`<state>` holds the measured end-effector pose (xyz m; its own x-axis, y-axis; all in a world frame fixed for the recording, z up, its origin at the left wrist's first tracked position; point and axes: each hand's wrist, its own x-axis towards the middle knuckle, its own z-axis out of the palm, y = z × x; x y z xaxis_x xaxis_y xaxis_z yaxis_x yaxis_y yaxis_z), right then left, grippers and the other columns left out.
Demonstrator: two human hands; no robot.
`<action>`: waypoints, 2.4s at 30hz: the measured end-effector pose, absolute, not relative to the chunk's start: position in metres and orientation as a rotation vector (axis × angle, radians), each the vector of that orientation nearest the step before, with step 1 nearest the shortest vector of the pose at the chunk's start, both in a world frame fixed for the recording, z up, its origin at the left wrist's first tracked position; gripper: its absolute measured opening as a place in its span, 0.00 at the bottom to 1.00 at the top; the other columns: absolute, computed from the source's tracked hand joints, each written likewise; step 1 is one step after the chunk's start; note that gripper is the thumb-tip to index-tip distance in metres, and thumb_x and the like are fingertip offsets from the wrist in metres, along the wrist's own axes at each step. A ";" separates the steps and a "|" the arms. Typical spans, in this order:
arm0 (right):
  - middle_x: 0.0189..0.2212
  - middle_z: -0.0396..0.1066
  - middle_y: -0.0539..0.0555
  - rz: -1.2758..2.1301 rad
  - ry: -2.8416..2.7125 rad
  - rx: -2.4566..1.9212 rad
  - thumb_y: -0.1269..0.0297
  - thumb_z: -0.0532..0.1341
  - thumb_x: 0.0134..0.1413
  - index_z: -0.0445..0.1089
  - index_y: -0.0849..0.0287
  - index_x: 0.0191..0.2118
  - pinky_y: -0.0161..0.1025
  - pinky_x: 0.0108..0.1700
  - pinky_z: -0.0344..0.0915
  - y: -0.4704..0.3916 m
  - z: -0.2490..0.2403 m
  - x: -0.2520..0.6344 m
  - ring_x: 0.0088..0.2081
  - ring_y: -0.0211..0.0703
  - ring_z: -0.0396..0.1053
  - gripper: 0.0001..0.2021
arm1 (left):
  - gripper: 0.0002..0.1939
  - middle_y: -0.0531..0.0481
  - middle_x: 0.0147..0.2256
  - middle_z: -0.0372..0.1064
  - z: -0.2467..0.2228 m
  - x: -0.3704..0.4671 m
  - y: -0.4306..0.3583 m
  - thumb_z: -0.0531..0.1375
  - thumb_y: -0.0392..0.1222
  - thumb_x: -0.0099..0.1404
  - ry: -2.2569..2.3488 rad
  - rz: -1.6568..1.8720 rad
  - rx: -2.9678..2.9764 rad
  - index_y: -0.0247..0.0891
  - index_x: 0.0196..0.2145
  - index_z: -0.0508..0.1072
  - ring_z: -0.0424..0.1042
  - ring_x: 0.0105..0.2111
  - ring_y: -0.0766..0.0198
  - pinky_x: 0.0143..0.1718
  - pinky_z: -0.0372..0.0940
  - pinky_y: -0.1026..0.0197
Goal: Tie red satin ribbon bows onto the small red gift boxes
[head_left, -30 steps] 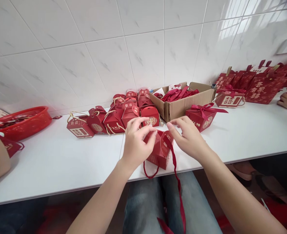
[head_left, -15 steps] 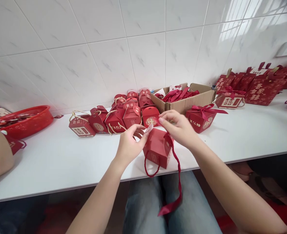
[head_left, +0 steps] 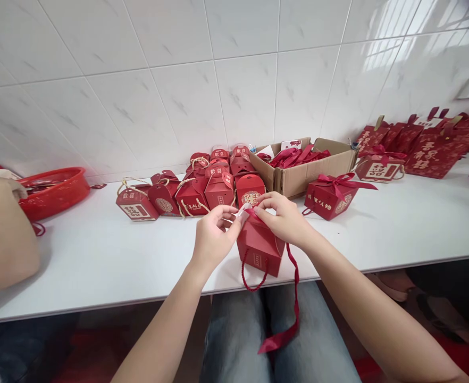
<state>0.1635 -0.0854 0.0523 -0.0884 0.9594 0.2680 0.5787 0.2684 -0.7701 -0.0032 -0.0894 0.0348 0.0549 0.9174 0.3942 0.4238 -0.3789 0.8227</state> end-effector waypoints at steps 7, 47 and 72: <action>0.47 0.69 0.55 0.592 -1.845 -1.415 0.62 0.55 0.57 0.74 0.58 0.28 0.45 0.51 0.55 -0.083 0.051 0.158 0.51 0.47 0.64 0.13 | 0.11 0.49 0.31 0.72 0.037 -0.003 -0.092 0.62 0.45 0.58 1.329 1.282 1.849 0.37 0.36 0.71 0.72 0.30 0.64 0.30 0.66 0.64; 0.11 0.46 0.36 1.855 0.165 -0.464 0.66 0.68 0.46 0.65 0.62 0.38 0.28 0.20 0.49 -0.169 -0.039 0.193 0.14 0.25 0.49 0.14 | 0.08 0.47 0.29 0.74 0.183 -0.040 -0.072 0.63 0.42 0.54 0.944 1.231 1.574 0.33 0.26 0.71 0.74 0.28 0.63 0.31 0.70 0.62; 0.16 0.62 0.45 0.877 -1.194 -0.930 0.61 0.65 0.46 0.73 0.63 0.36 0.29 0.17 0.52 -0.090 0.125 0.242 0.16 0.28 0.55 0.12 | 0.05 0.50 0.25 0.69 0.194 -0.029 -0.089 0.63 0.39 0.52 0.968 1.361 1.611 0.34 0.23 0.72 0.71 0.26 0.65 0.29 0.69 0.64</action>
<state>0.2420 -0.0901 0.1252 0.1553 0.9206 0.3583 -0.0658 0.3716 -0.9261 -0.0290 -0.0891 0.1937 0.1289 0.9162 0.3793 0.0580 -0.3888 0.9195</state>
